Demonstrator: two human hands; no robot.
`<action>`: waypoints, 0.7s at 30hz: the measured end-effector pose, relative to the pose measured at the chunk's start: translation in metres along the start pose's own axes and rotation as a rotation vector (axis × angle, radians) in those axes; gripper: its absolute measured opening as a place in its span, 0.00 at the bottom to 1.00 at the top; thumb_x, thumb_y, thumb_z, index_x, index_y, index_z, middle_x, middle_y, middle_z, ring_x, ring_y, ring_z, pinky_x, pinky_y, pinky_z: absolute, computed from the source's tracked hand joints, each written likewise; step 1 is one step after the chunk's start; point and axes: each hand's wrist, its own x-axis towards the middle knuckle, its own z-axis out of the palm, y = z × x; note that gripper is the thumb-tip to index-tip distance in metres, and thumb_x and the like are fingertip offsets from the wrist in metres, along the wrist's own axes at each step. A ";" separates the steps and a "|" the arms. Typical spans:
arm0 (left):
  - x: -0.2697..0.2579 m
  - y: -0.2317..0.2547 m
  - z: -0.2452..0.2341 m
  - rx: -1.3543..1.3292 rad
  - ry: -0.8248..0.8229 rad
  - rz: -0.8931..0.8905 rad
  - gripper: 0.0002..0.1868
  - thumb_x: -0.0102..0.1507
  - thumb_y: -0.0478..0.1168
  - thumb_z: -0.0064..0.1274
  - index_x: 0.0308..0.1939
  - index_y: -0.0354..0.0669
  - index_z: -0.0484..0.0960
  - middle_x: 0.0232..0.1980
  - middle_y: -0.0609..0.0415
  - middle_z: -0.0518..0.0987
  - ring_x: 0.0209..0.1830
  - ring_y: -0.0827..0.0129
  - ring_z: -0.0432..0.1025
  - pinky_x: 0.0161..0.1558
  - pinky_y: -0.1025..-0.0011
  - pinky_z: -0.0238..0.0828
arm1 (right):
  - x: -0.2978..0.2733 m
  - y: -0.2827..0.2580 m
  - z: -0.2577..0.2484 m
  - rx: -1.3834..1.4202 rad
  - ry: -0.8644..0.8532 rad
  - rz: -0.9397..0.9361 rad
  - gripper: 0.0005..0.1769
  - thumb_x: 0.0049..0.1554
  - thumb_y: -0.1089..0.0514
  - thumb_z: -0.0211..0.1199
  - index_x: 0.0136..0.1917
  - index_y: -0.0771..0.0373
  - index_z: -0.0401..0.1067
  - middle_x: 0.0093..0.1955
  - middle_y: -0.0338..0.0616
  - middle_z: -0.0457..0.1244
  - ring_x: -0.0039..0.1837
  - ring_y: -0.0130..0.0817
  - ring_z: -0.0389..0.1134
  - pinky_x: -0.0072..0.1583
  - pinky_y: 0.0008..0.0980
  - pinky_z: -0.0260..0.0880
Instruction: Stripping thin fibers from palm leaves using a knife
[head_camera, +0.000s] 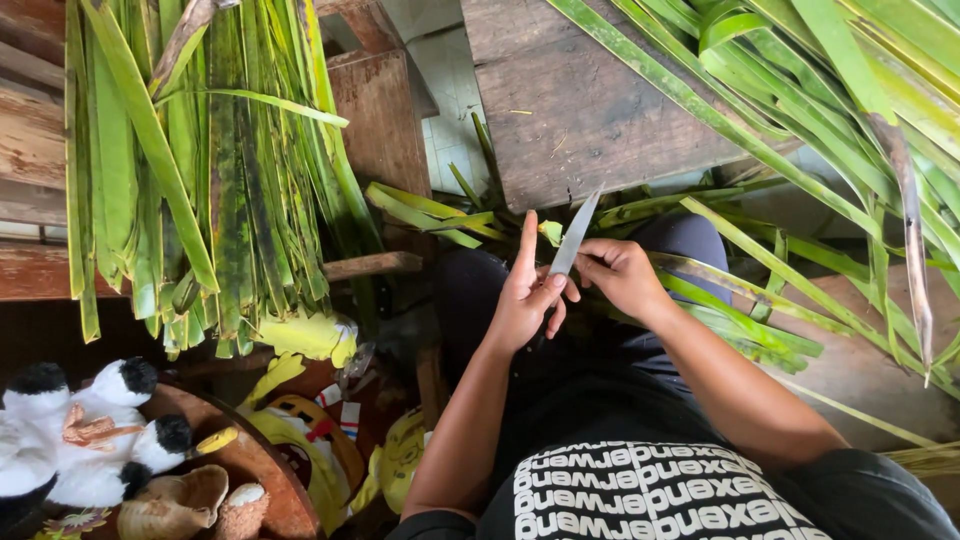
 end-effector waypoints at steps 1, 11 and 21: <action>0.002 0.002 -0.001 0.000 -0.001 -0.002 0.45 0.68 0.27 0.38 0.78 0.59 0.26 0.33 0.38 0.76 0.12 0.64 0.69 0.07 0.76 0.66 | 0.000 -0.002 0.000 0.000 0.001 0.001 0.07 0.56 0.64 0.61 0.44 0.60 0.79 0.25 0.41 0.65 0.32 0.23 0.62 0.38 0.27 0.64; 0.006 0.002 -0.010 0.036 0.095 0.031 0.33 0.67 0.27 0.42 0.76 0.48 0.54 0.27 0.37 0.75 0.10 0.62 0.68 0.04 0.73 0.64 | -0.006 0.003 -0.002 0.010 0.046 -0.042 0.09 0.55 0.66 0.62 0.49 0.65 0.79 0.25 0.44 0.65 0.33 0.28 0.66 0.41 0.30 0.67; 0.010 -0.013 -0.005 0.084 0.269 0.135 0.26 0.66 0.26 0.43 0.70 0.40 0.65 0.23 0.40 0.73 0.08 0.63 0.67 0.04 0.74 0.64 | -0.011 -0.005 0.005 0.090 0.072 0.061 0.07 0.55 0.64 0.61 0.47 0.65 0.78 0.25 0.43 0.65 0.26 0.22 0.58 0.34 0.21 0.60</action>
